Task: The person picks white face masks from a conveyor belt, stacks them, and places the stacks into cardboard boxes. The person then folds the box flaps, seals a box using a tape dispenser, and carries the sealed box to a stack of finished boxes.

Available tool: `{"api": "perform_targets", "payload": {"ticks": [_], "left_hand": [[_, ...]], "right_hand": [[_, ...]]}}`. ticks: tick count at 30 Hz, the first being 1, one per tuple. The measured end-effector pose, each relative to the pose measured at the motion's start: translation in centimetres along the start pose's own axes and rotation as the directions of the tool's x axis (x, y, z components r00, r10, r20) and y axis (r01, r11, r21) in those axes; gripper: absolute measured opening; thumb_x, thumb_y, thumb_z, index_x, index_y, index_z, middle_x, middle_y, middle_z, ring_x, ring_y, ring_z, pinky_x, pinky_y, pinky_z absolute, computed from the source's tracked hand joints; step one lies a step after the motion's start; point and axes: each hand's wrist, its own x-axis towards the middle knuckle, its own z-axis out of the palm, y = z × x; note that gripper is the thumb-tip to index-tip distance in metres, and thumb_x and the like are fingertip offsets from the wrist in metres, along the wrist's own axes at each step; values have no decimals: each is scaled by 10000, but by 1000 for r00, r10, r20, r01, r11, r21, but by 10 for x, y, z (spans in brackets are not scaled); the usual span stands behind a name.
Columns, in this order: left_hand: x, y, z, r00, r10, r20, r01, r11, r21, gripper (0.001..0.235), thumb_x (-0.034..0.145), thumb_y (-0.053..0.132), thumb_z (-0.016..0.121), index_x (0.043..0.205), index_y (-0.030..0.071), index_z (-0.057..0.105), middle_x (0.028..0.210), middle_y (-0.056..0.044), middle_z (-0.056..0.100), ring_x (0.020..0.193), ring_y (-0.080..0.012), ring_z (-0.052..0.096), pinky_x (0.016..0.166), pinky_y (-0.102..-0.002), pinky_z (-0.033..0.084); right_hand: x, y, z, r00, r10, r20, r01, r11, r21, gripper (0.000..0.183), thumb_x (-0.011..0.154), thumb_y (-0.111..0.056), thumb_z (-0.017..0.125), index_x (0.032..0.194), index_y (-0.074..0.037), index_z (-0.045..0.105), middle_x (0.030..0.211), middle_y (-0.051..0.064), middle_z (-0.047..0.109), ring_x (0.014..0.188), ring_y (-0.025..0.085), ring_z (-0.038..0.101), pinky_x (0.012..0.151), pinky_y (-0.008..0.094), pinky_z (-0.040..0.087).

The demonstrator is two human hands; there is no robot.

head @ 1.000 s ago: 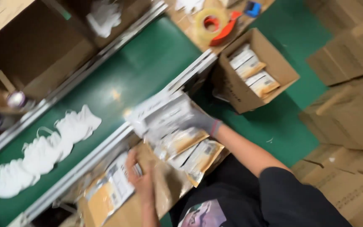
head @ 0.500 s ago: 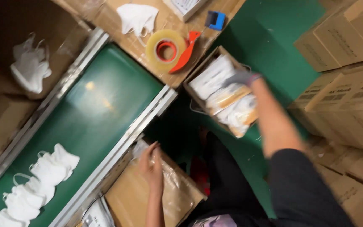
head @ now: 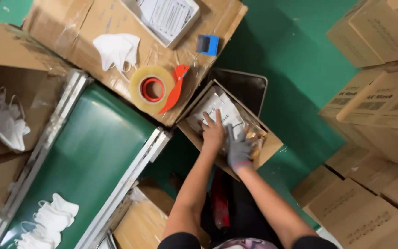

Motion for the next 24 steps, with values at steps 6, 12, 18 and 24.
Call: {"api": "perform_targets", "payload": {"ticks": [6,12,18,24], "left_hand": [[51,33,13,985,-146,90,141,989,53,828,1030,444,600,1647,231,91,1587,-461,-31,1323,-774,218,1018,-746,376],[12,29,-81,977,-87,196,86,996,11,940,904,367,681,1629,220,101,1585,-438,5,1282,-688,372,974,-608,485],[70,62,-198,796,460,-394,-406,888,218,78,816,163,696,873,128,737,851,-125,718,811,-322,699,653,-492,528],[221,-4,-330,383,319,-867,-346,920,185,424,596,189,785,991,40,740,998,-189,658,868,-391,605,704,-476,496]], "right_hand": [[38,24,6,999,11,39,-27,899,437,946,828,-208,593,1619,-352,93,1622,337,138,1265,607,479,891,716,476],[20,-8,31,991,118,69,-124,988,91,831,972,-170,568,1644,-371,122,1646,323,146,1199,591,538,809,574,554],[17,6,-74,951,24,309,-146,915,376,1096,795,-198,709,1622,-305,-2,1689,325,35,1212,569,510,924,543,548],[27,6,-11,995,39,86,-51,989,142,1023,821,-198,660,1650,-267,65,1573,362,128,1165,677,481,923,650,499]]}}
